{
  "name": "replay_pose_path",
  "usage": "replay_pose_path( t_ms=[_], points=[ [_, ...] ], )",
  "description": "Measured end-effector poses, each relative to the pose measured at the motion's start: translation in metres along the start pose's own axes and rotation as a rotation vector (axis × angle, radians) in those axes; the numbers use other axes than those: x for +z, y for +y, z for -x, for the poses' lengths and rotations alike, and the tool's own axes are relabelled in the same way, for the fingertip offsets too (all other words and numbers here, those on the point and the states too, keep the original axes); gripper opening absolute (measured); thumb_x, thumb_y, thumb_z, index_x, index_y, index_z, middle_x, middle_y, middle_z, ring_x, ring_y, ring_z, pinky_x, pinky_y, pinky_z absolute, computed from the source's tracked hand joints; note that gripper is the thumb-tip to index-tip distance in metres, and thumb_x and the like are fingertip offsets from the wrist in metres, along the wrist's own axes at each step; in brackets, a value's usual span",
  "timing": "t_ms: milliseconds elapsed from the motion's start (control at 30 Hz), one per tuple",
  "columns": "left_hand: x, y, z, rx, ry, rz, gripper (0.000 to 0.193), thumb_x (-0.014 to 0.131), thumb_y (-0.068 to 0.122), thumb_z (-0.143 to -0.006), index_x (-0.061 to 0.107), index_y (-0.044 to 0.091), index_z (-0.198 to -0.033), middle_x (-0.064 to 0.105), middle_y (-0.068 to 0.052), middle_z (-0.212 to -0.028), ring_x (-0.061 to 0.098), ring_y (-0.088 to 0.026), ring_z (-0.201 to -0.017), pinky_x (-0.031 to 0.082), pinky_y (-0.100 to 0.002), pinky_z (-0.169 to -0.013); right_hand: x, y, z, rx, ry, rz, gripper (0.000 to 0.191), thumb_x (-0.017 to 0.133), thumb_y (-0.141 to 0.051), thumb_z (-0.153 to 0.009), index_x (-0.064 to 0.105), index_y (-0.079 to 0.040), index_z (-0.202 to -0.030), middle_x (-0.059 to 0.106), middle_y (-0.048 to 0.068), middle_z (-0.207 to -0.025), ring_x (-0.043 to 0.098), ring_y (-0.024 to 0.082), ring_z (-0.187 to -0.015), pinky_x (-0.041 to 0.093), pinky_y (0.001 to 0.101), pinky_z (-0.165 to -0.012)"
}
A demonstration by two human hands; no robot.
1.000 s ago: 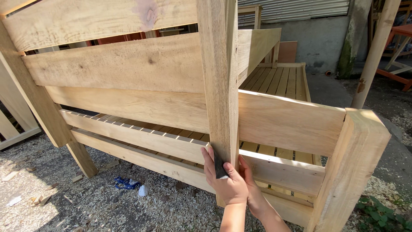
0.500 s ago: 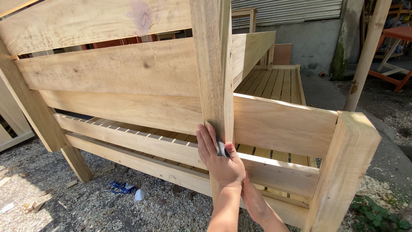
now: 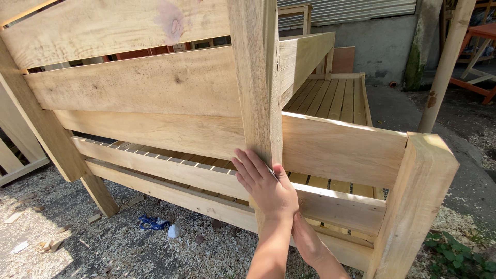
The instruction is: The person sands the wooden post and frame of an unfinished bed headboard outdoors, rubbing sandpaper along the vertical post and edges by hand. They steady the frame with one hand while sanding different sides of the post and adjacent rails.
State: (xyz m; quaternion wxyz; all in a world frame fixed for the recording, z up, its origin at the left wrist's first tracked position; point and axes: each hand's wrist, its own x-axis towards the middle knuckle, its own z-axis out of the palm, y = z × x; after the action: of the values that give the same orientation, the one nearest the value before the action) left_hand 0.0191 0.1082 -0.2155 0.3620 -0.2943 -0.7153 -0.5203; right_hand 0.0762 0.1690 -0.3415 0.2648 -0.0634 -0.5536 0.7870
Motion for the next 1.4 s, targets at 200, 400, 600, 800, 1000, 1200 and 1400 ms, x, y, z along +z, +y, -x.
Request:
replay_pose_path(
  t_ms=[200,400,600,800,1000,1200,1400],
  points=[
    [-0.006,-0.003,0.021,-0.050,0.126,0.168,0.070,0.033,0.043,-0.107,0.023,0.000,-0.162,0.021,-0.016,-0.171,0.025,-0.042,-0.157,0.022,-0.051,-0.127,0.005,0.004,0.002,-0.024,-0.085,-0.062,0.071,0.032,-0.049,-0.104,0.027,-0.008,-0.162,0.036,0.005,-0.166,0.035,0.018,-0.150,0.027,0.0393,-0.121],
    [-0.016,-0.026,0.074,-0.229,-0.074,0.184,0.074,0.031,0.043,-0.106,0.012,-0.002,-0.161,0.012,-0.023,-0.170,0.012,-0.044,-0.156,0.016,-0.053,-0.121,0.016,-0.008,0.007,0.024,0.036,0.017,0.068,0.026,-0.050,-0.101,0.021,-0.020,-0.161,0.035,-0.001,-0.164,0.037,0.016,-0.148,0.031,0.0382,-0.121],
    [-0.013,0.046,-0.080,0.084,0.037,0.216,0.071,0.039,0.034,-0.108,0.012,0.000,-0.164,0.011,-0.022,-0.174,0.010,-0.044,-0.160,0.012,-0.053,-0.130,0.036,-0.075,-0.008,-0.259,-0.091,0.030,0.072,0.030,-0.048,-0.106,0.012,-0.002,-0.158,0.012,0.011,-0.166,0.014,0.024,-0.155,0.015,0.0399,-0.126],
    [-0.032,0.045,-0.070,0.130,0.028,0.140,0.071,0.041,0.037,-0.106,0.017,0.000,-0.163,0.015,-0.021,-0.172,0.013,-0.044,-0.159,0.012,-0.054,-0.127,0.046,-0.134,-0.031,-0.554,-0.185,0.148,0.085,0.021,-0.059,-0.102,0.002,-0.003,-0.164,0.005,0.007,-0.175,0.002,0.016,-0.161,0.004,0.0386,-0.127],
    [-0.017,0.022,-0.047,0.032,0.054,0.100,0.070,0.041,0.033,-0.105,0.018,0.001,-0.162,0.014,-0.022,-0.171,0.012,-0.044,-0.158,0.013,-0.055,-0.125,0.055,-0.116,-0.031,-0.249,-0.203,-0.070,0.077,0.026,-0.052,-0.101,-0.001,-0.015,-0.163,0.013,0.014,-0.173,0.016,0.031,-0.157,0.017,0.0475,-0.124],
    [-0.023,0.078,-0.170,0.058,0.136,0.146,0.071,0.040,0.033,-0.105,0.017,-0.002,-0.163,0.013,-0.022,-0.172,0.013,-0.042,-0.159,0.014,-0.052,-0.127,0.081,-0.203,-0.053,-0.454,-0.073,0.268,0.080,0.022,-0.057,-0.101,0.004,-0.009,-0.164,0.005,0.006,-0.175,0.000,0.020,-0.161,0.001,0.0398,-0.125],
    [-0.030,0.106,-0.256,0.110,0.165,0.282,0.065,0.032,0.033,-0.109,0.020,-0.005,-0.162,0.019,-0.022,-0.172,0.016,-0.040,-0.160,0.015,-0.051,-0.128,0.114,-0.271,-0.064,-0.565,-0.136,0.280,0.082,0.023,-0.058,-0.101,0.002,-0.011,-0.165,0.002,0.009,-0.175,-0.001,0.024,-0.161,0.005,0.0431,-0.125]
  ],
)
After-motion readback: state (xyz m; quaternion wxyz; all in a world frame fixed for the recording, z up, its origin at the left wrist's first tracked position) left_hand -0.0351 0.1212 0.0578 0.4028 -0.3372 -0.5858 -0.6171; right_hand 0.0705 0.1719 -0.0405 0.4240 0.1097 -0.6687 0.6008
